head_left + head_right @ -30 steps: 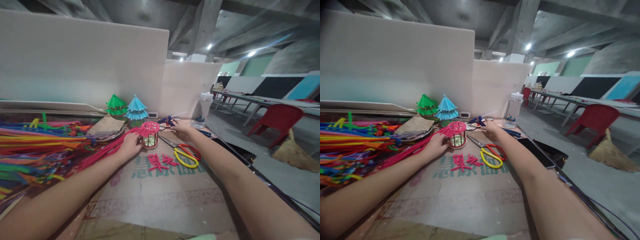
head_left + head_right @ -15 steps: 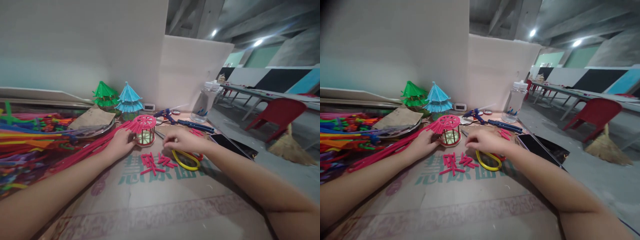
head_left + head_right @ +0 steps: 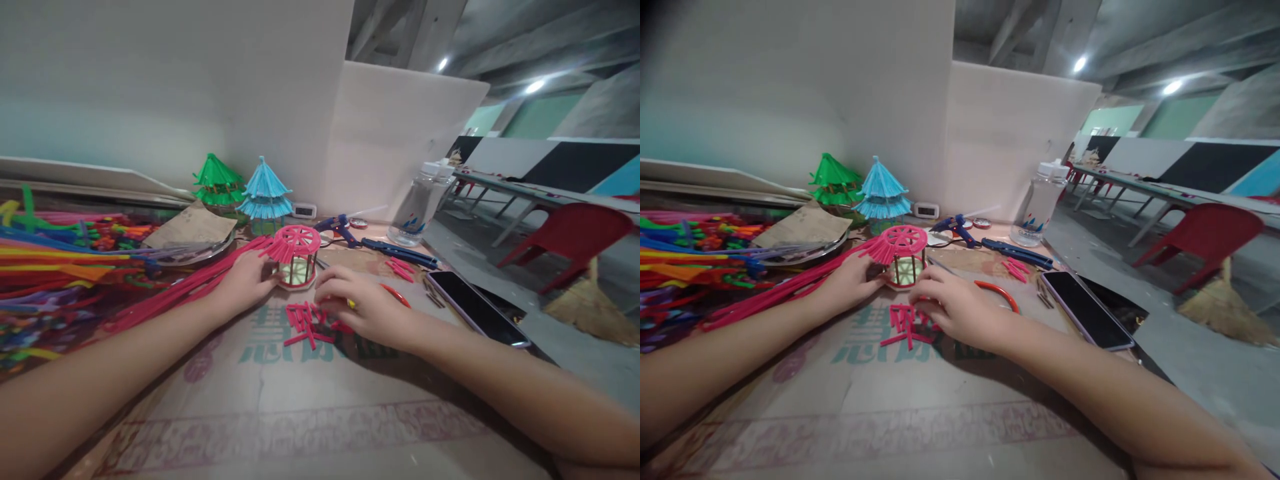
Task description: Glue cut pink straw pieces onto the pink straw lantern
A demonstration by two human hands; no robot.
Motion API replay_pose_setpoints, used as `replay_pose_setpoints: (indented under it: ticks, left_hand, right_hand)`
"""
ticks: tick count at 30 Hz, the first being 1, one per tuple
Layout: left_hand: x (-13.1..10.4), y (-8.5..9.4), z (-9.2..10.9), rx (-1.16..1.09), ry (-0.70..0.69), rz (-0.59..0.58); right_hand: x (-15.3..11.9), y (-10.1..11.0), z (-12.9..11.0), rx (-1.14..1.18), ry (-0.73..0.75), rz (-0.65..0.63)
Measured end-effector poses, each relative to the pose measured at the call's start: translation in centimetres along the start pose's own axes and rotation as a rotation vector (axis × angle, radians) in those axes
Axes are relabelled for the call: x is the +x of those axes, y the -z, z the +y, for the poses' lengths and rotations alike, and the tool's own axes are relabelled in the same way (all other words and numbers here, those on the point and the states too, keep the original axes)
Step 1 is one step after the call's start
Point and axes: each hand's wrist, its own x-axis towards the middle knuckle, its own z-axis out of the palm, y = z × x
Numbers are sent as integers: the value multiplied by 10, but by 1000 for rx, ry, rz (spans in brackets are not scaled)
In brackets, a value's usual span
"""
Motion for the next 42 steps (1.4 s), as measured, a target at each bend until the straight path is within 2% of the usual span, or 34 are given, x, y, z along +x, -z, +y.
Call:
replay_pose_setpoints:
  ticks: [3,6,10,13,16,19,23,28,42]
  left_hand:
    - [0,0,-1,-76,-112,21]
    - [-3,1,1,-156,-197,69]
    - [-6,4,8,-212,-187,95]
    - [-7,7,11,-210,-186,106]
    - [-7,6,9,-183,-201,134]
    - [-6,5,7,-158,-196,139]
    - [-7,6,9,-144,-179,133]
    - [-8,10,14,-163,-171,130]
    - [-8,8,11,-156,-183,121]
  right_hand:
    - [-3,-9,1,140,-16,192]
    - [-6,-21,7,245,-101,295]
    - [-4,-30,16,405,-230,430]
    - [0,-29,21,579,-321,479]
    - [3,-26,20,655,-404,483]
    - [2,-24,15,612,-439,432]
    - [-1,-21,5,493,-424,336]
    - [1,-20,3,378,-402,289]
    - [2,-21,3,374,-413,270]
